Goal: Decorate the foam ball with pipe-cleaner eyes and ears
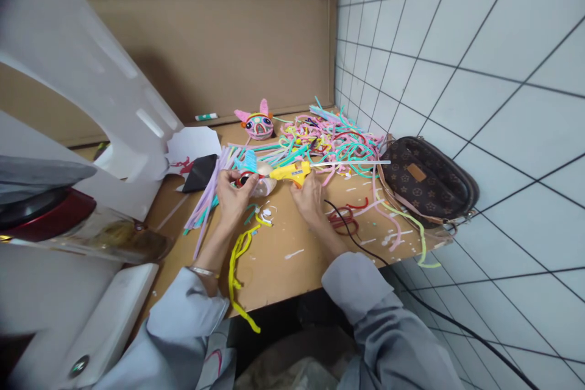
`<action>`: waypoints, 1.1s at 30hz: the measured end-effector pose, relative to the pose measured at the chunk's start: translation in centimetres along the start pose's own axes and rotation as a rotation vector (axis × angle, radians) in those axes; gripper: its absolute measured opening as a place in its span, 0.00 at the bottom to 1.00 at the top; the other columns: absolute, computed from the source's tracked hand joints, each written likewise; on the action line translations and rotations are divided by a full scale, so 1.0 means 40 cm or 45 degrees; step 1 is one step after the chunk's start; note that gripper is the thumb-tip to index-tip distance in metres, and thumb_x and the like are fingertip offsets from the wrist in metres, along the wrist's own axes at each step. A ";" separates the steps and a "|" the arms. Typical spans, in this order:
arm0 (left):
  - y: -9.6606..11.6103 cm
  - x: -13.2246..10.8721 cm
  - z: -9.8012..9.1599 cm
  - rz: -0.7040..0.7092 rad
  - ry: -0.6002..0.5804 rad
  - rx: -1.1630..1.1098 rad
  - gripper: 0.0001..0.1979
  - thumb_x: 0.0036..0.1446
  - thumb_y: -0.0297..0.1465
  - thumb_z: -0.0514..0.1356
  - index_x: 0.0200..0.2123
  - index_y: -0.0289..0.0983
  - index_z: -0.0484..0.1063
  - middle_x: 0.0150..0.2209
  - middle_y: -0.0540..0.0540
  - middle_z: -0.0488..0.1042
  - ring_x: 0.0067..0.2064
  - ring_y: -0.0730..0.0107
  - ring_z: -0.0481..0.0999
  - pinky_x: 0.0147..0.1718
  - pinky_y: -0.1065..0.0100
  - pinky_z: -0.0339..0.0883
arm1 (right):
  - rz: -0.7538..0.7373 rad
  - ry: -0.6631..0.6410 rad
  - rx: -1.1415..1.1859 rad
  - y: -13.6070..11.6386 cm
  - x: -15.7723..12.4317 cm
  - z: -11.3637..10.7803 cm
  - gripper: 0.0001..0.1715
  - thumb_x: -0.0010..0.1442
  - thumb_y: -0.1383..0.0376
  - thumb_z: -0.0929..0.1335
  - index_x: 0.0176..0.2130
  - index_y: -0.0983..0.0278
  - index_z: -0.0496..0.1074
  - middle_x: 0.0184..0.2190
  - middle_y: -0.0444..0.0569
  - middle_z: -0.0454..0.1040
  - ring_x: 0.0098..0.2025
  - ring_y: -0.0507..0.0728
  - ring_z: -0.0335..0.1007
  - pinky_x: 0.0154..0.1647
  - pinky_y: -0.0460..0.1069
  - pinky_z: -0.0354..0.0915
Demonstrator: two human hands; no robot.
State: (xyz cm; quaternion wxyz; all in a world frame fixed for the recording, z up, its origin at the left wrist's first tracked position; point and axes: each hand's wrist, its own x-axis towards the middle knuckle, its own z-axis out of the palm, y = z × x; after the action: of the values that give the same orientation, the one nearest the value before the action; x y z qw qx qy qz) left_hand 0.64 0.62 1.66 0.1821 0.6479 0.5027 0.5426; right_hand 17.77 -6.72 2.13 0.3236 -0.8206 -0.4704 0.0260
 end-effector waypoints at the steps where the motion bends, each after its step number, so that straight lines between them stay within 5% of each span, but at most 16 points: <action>1: -0.003 0.001 0.001 0.002 -0.004 -0.004 0.18 0.50 0.40 0.68 0.32 0.41 0.60 0.34 0.51 0.67 0.38 0.64 0.68 0.43 0.62 0.64 | 0.016 -0.006 0.021 -0.001 0.000 -0.001 0.23 0.59 0.62 0.65 0.52 0.69 0.68 0.39 0.58 0.81 0.43 0.64 0.78 0.39 0.50 0.67; 24: -0.014 0.004 0.005 -0.003 -0.001 -0.004 0.19 0.49 0.39 0.69 0.33 0.41 0.60 0.35 0.51 0.66 0.39 0.64 0.69 0.44 0.61 0.64 | -0.002 -0.068 0.013 0.005 -0.003 -0.009 0.19 0.60 0.63 0.65 0.50 0.69 0.69 0.40 0.60 0.80 0.43 0.66 0.77 0.40 0.52 0.67; 33: -0.010 0.003 0.006 -0.013 -0.004 0.032 0.20 0.48 0.40 0.70 0.32 0.41 0.60 0.34 0.51 0.66 0.38 0.64 0.68 0.42 0.62 0.62 | 0.093 -0.059 0.086 -0.002 -0.008 -0.026 0.25 0.59 0.61 0.67 0.54 0.70 0.68 0.44 0.61 0.81 0.47 0.67 0.78 0.45 0.52 0.68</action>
State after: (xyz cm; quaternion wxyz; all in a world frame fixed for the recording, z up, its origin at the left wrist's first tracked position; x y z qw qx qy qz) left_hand 0.68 0.95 1.31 0.1775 0.6482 0.5126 0.5344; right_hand 17.89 -7.46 2.92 0.3389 -0.8251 -0.4462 0.0727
